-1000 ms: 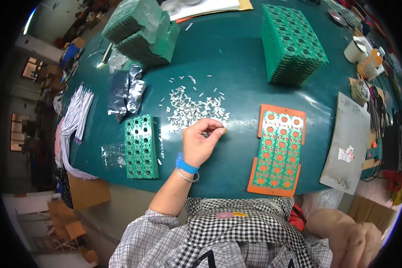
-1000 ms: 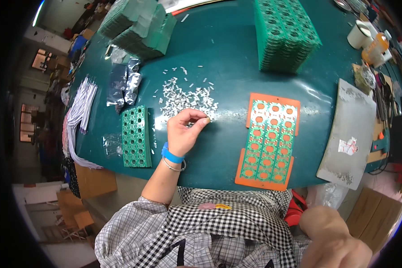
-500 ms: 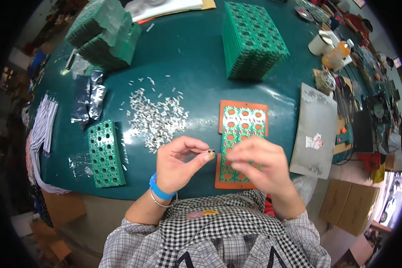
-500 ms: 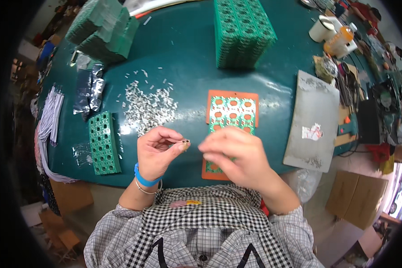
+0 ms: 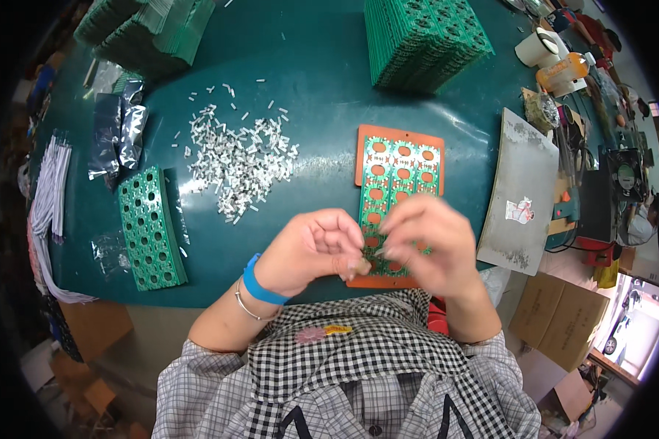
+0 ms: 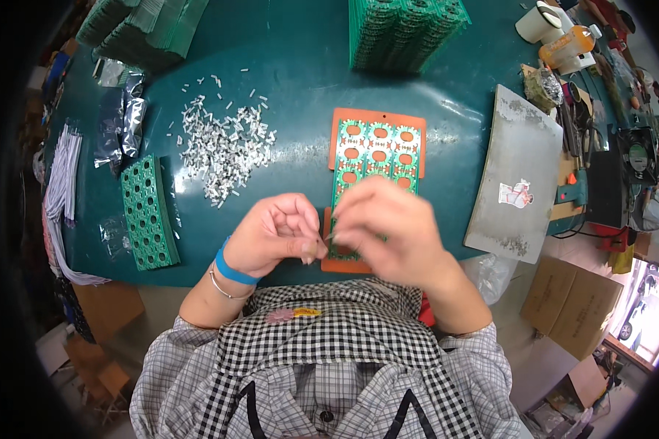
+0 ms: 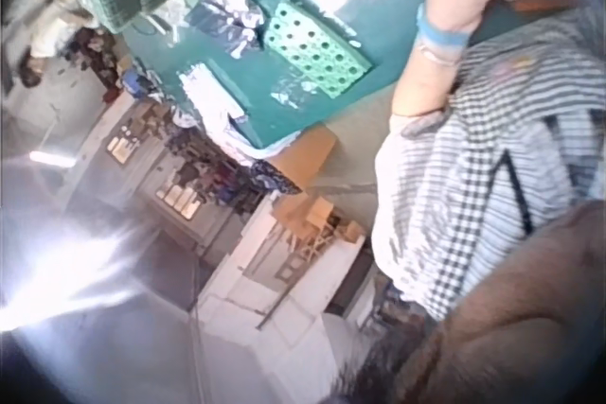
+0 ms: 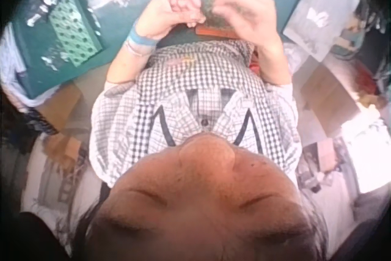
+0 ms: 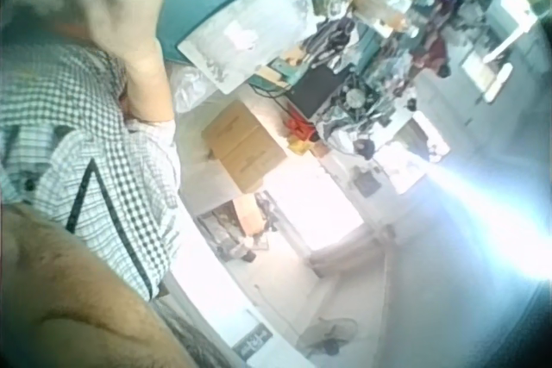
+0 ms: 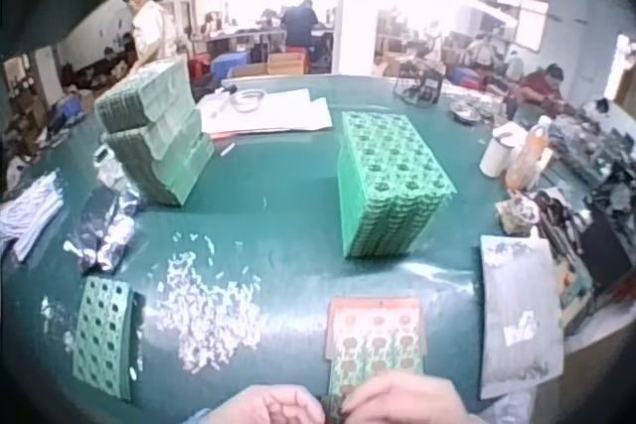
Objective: The person inserts small white cylindrical components into the holes of a green circuit board held in an orange jig. They pick components from a pile on the table and place them one by one into the board. The person occasionally flips the board over to check the placement of the components.
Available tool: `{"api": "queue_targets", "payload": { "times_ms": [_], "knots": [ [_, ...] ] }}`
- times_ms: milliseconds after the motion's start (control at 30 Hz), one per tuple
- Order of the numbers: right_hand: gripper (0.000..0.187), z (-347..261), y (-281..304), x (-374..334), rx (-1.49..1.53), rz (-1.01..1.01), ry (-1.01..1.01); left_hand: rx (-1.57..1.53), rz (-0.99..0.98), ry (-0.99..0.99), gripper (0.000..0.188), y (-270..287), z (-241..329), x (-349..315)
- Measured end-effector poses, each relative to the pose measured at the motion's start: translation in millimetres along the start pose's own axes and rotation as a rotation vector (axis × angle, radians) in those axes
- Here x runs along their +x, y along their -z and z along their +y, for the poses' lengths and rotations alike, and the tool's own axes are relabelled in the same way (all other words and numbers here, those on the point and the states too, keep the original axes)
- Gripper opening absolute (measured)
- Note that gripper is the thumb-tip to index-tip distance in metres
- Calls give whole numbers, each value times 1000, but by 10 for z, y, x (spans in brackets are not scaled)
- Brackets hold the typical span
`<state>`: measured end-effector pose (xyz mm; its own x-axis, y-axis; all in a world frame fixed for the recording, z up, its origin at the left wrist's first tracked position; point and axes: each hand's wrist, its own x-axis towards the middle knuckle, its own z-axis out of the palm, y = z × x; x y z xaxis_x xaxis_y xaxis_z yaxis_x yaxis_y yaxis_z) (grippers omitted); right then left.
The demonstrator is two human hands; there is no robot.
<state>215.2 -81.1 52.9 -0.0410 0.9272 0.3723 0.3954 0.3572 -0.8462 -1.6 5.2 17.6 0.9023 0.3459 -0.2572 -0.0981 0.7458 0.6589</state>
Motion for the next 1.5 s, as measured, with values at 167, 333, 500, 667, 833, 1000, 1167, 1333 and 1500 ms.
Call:
{"api": "queue_targets", "payload": {
  "times_ms": [167,333,500,667,833,1000,1167,1333,1500],
  "knots": [
    [12,389,16,-104,-350,56,-203,470,417,-269,19,252,-19,35],
    [12,467,-108,-98,-393,39,-139,477,427,-328,17,324,-79,56],
    [12,516,-145,-113,-395,49,-171,546,428,-319,17,343,-126,49],
    [12,514,-141,-98,-403,27,-159,534,425,-324,18,332,-140,40],
    [12,533,-177,-64,-465,13,-67,598,433,-285,18,330,-157,53],
    [14,479,-199,-32,-515,-51,-43,706,481,-367,20,286,-233,91],
    [16,454,-148,-32,-498,-40,-28,848,504,-467,33,125,-202,127],
    [17,143,-273,2,-224,-4,-67,1102,454,-615,46,-108,-186,61],
    [15,78,-204,-73,-176,-40,-79,1226,315,-699,49,-173,-146,-8]
  ]
}}
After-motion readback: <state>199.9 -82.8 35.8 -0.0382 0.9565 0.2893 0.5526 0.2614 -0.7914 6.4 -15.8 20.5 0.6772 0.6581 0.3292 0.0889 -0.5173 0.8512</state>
